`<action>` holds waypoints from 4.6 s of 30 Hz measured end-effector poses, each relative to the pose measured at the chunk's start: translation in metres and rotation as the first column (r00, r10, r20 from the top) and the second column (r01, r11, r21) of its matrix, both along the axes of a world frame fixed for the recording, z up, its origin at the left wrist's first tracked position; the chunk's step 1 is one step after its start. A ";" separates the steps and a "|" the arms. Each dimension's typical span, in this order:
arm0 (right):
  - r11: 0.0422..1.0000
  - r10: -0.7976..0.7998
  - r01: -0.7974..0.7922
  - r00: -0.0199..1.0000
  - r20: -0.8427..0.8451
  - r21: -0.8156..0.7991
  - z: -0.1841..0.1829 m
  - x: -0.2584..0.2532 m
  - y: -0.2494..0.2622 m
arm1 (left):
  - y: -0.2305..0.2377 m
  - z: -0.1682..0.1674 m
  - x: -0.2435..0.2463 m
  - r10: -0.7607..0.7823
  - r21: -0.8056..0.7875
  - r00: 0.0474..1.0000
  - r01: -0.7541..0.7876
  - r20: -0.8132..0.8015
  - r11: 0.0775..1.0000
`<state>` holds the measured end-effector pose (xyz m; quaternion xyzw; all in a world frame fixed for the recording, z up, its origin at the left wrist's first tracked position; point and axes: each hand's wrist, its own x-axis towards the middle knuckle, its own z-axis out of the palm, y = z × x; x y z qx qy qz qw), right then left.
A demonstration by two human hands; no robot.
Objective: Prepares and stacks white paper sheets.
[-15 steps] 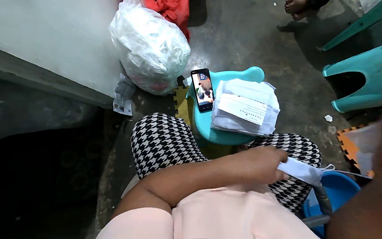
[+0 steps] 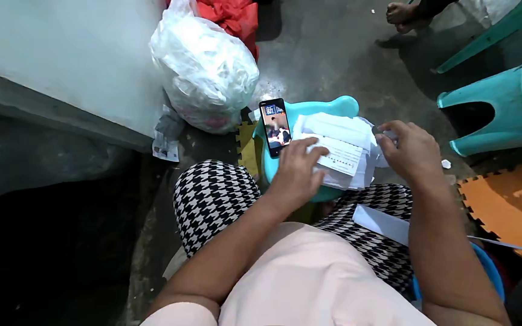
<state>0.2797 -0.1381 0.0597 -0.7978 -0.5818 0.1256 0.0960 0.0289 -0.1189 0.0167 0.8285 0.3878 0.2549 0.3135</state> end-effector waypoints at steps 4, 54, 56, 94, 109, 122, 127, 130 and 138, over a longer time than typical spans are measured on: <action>0.995 -0.083 0.077 0.991 -0.106 -0.059 -0.003 -0.004 -0.009 | 0.022 0.004 -0.017 0.125 -0.149 0.989 -0.136 -0.083 0.979; 0.986 0.155 -0.162 0.978 0.138 0.044 -0.061 -0.046 0.022 | 0.070 0.001 -0.014 0.204 -0.400 0.947 -0.292 -0.247 0.869; 0.986 0.146 -0.156 0.977 0.153 0.054 -0.064 -0.048 0.020 | 0.083 -0.010 -0.009 0.241 -0.423 0.937 -0.332 -0.255 0.843; 0.979 0.187 -0.202 0.954 0.234 0.040 -0.068 -0.050 0.015 | 0.018 -0.009 0.032 -0.104 -0.089 0.856 0.068 -0.506 0.994; 0.981 0.177 -0.190 0.962 0.209 0.044 -0.072 -0.048 0.015 | 0.071 -0.025 0.024 0.204 0.077 0.913 -0.189 -0.353 0.979; 0.983 0.173 -0.181 0.967 0.186 0.026 -0.066 -0.049 0.016 | 0.009 -0.033 0.050 -0.116 0.119 0.953 0.154 -0.280 0.981; 0.979 0.189 -0.202 0.960 0.205 0.042 -0.070 -0.048 0.016 | 0.014 0.003 0.034 -0.086 -0.244 0.835 -0.060 -0.543 0.968; 0.980 0.187 -0.197 0.960 0.209 0.030 -0.071 -0.048 0.017 | 0.012 0.017 0.031 -0.077 -0.276 0.814 -0.105 -0.576 0.955; 0.981 0.185 -0.194 0.965 0.184 0.028 -0.069 -0.049 0.017 | 0.013 0.009 0.042 -0.127 -0.234 0.820 -0.009 -0.558 0.972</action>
